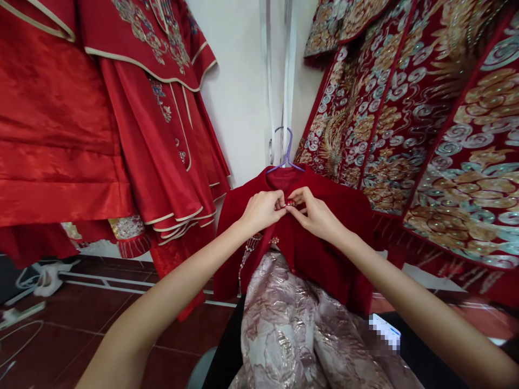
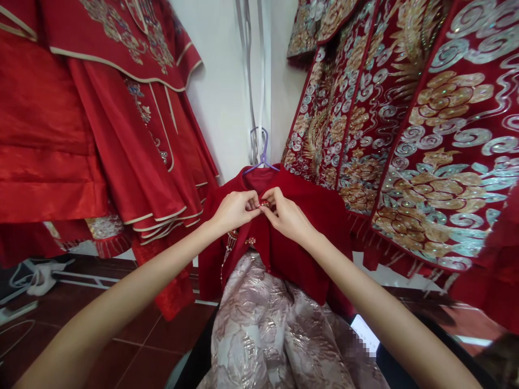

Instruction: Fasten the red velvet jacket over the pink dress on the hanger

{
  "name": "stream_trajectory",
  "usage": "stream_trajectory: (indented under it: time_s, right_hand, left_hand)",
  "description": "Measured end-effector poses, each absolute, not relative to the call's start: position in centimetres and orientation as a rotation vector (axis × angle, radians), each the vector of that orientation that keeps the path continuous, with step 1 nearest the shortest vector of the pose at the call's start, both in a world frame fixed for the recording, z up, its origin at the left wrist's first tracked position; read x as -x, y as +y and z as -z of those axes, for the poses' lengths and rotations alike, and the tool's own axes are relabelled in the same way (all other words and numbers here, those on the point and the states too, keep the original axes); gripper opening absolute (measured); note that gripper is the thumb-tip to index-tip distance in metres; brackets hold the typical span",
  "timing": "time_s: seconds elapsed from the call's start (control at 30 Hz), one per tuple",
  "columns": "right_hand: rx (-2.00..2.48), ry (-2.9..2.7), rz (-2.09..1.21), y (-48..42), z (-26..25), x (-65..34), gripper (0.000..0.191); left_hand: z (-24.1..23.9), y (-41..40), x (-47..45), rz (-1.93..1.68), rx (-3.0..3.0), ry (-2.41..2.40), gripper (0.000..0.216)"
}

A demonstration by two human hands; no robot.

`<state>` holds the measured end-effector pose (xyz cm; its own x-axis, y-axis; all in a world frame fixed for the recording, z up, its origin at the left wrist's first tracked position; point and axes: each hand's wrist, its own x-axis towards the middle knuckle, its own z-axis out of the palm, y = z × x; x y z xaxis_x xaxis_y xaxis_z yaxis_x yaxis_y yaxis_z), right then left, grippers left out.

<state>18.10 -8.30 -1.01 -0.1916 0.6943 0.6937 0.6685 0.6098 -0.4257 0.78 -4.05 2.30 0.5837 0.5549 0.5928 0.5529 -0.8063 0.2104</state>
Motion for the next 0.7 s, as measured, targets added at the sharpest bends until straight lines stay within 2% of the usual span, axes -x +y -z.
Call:
stream_trajectory:
  time_s: [0.17,0.6,0.7]
  right_hand:
    - [1.059,-1.898,-0.036,-8.1,1.1,-18.2,0.043]
    - [1.063,-1.888,-0.057,-7.8,1.4,-17.9,0.045]
    - [1.116,-1.843,-0.074,-7.1,1.1,-17.8,0.040]
  left_hand:
    - [-2.6,-4.2,-1.3,-1.021,-2.801,1.041,0.003]
    - [-2.8,-4.1,-1.9,-0.990,-2.820,0.951,0.006]
    - [-2.6,-4.8,-2.2,-1.014,-2.750,1.050,0.009]
